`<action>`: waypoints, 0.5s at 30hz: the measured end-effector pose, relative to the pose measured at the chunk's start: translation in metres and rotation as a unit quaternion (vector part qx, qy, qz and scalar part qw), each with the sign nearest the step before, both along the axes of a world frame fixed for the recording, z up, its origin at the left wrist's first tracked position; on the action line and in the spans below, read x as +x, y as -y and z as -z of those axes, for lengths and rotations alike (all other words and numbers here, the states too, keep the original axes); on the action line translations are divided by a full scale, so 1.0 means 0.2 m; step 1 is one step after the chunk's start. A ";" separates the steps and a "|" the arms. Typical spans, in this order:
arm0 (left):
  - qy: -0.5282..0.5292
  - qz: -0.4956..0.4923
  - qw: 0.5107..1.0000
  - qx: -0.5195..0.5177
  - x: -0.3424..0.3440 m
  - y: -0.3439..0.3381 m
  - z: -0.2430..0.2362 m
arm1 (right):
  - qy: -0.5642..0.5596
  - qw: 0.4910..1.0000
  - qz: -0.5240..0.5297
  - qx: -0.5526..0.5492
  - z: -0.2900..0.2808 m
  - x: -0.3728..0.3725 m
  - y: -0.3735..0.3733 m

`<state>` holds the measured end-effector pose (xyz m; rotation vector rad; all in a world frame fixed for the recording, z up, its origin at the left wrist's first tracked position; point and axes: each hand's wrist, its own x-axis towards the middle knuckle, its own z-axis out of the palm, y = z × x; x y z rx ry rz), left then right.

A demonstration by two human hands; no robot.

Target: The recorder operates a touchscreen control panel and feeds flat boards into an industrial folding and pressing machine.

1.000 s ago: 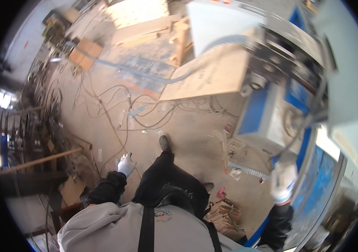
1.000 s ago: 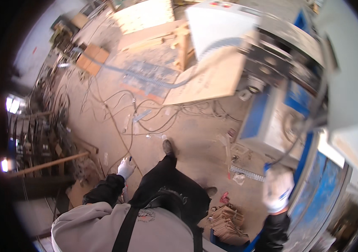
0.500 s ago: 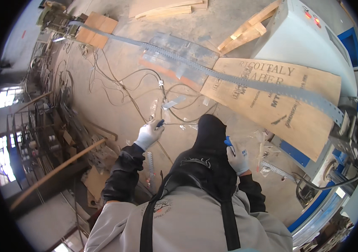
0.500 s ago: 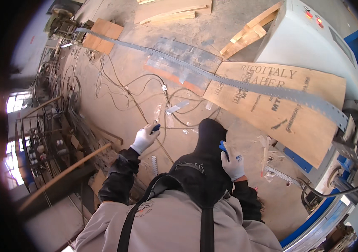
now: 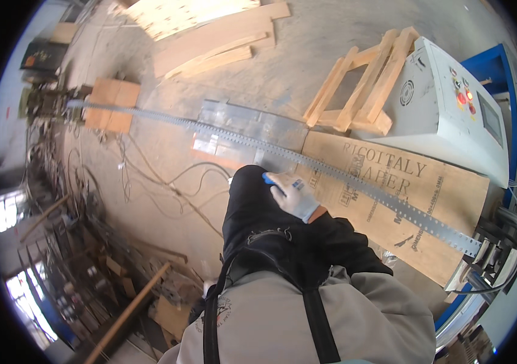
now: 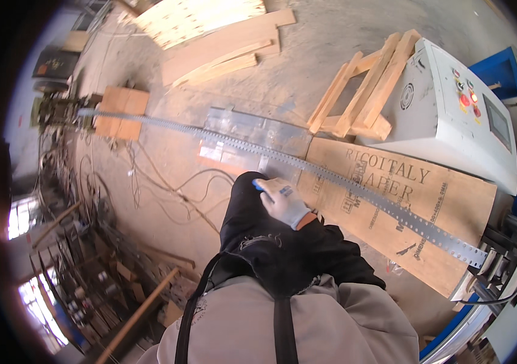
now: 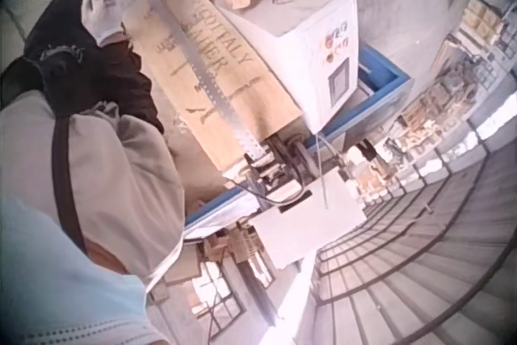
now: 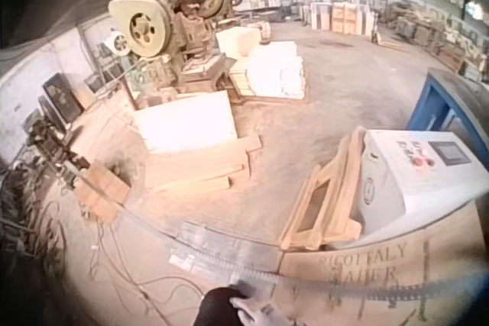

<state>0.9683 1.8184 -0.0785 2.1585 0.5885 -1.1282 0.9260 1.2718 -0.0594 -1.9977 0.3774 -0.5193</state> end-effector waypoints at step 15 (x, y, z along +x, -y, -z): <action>0.267 0.392 0.880 -0.013 3.52 2.65 0.29 | -0.166 0.959 0.231 0.015 -0.21 1.03 1.35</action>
